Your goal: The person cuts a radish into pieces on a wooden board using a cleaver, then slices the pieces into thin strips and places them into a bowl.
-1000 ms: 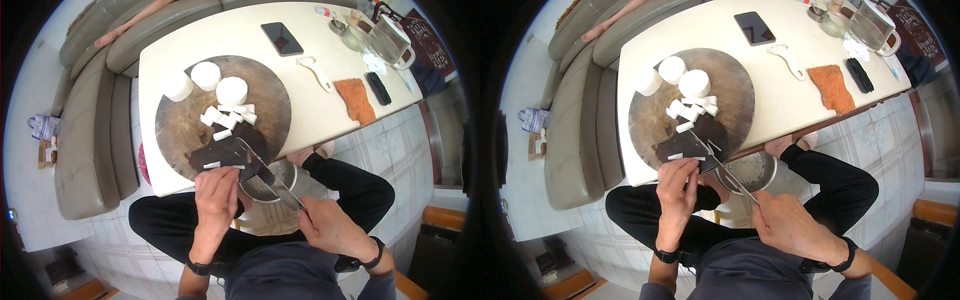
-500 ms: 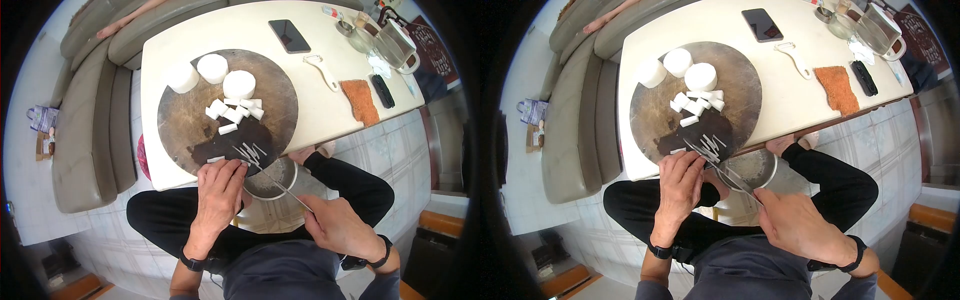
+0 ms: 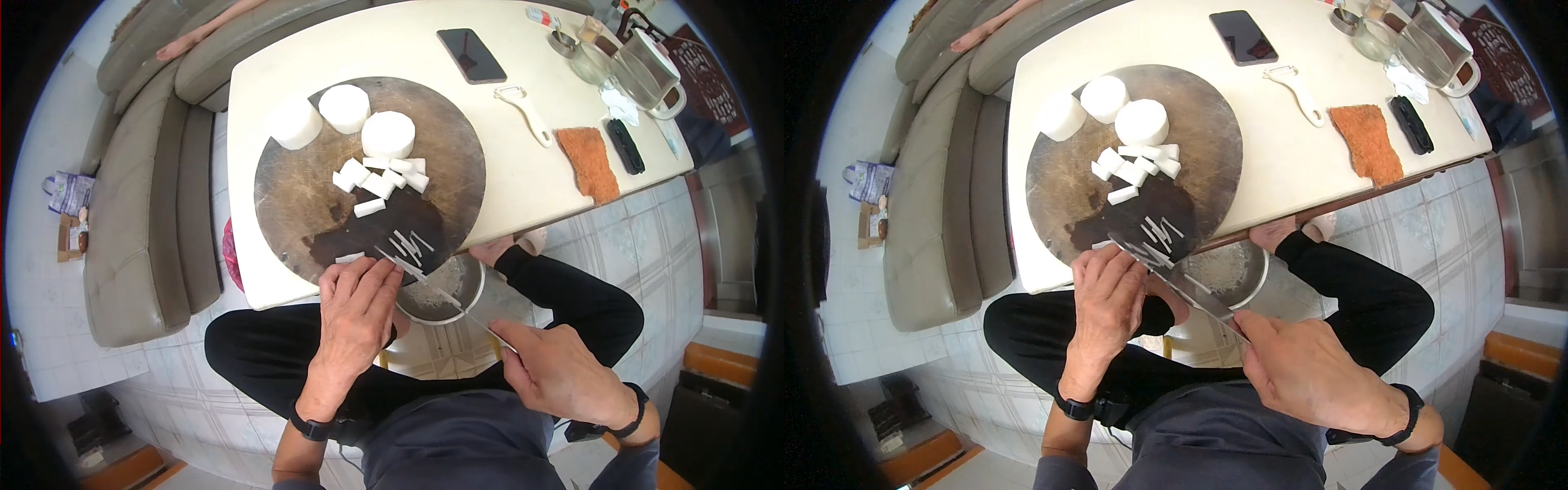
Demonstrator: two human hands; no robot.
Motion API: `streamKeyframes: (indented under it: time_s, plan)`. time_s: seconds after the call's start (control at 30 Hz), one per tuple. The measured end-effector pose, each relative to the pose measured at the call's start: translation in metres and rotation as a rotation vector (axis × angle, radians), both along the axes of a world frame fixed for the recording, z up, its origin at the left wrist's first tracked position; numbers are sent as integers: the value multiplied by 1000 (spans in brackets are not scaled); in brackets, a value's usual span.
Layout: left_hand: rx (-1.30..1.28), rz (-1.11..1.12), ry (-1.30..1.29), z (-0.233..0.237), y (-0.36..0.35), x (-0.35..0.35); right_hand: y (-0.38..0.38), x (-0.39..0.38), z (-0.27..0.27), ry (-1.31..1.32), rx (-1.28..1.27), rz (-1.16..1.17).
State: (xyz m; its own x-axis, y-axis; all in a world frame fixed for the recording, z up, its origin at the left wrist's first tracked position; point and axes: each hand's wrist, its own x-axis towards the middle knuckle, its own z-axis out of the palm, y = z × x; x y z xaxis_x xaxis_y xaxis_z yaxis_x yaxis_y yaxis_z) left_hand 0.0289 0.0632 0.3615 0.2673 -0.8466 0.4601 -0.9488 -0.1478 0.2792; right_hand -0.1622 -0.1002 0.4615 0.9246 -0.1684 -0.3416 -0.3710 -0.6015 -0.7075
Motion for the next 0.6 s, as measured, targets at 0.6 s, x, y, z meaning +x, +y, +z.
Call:
streamKeyframes:
  time_s: [0.6]
  plan:
    - [-23, 48, 22, -6, 1, -6, 7, 31, -20, -140, -205, 127]
